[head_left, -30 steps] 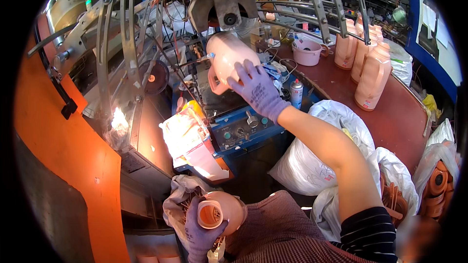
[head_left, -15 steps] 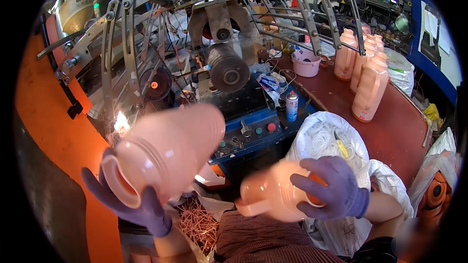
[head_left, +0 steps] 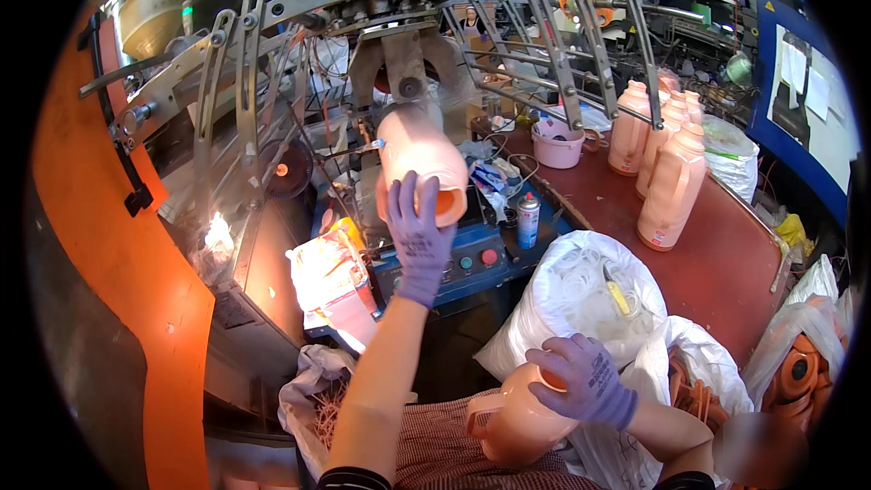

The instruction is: The person assembles pink plastic pitchers by retrieving a body from a machine, inserting a handle, and applying a label. They repeat this process for multiple units, placing finished pitchers on a nearby table.

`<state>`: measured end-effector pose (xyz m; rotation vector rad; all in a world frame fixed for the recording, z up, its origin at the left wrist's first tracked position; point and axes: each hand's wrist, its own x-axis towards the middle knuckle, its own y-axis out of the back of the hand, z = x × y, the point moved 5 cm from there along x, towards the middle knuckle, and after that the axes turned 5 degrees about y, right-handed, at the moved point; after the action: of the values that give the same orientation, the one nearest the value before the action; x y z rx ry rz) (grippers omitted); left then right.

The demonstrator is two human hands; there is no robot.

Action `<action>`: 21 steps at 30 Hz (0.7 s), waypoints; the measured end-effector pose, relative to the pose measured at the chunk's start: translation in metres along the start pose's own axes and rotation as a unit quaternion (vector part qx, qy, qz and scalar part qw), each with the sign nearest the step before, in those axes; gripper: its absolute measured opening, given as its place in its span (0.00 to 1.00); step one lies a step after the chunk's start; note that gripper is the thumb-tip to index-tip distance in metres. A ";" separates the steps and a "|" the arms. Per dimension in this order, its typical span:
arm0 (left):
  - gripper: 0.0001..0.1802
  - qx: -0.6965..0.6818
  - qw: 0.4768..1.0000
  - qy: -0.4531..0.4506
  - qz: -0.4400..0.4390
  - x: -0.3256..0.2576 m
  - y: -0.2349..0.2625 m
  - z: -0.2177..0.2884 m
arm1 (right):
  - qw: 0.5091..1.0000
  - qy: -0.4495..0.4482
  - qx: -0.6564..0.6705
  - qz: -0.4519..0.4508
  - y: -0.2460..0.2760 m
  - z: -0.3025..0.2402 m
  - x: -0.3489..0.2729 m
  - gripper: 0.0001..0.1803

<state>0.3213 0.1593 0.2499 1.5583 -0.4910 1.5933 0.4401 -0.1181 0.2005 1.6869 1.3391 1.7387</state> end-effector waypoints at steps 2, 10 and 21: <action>0.33 0.001 0.998 -0.025 -0.056 0.013 -0.019 -0.030 | 1.000 -0.004 0.002 0.007 0.002 -0.004 -0.001 0.21; 0.28 0.023 0.974 -0.149 -0.170 0.042 -0.048 -0.055 | 0.999 -0.008 0.018 0.039 0.010 -0.013 -0.005 0.22; 0.32 0.019 0.967 -0.166 -0.191 0.050 -0.042 -0.041 | 0.994 -0.039 0.047 0.092 -0.008 0.010 -0.023 0.21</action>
<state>0.3340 0.2287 0.2795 1.8323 -0.3123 1.0598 0.4515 -0.1289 0.1799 1.9642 1.2863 1.7110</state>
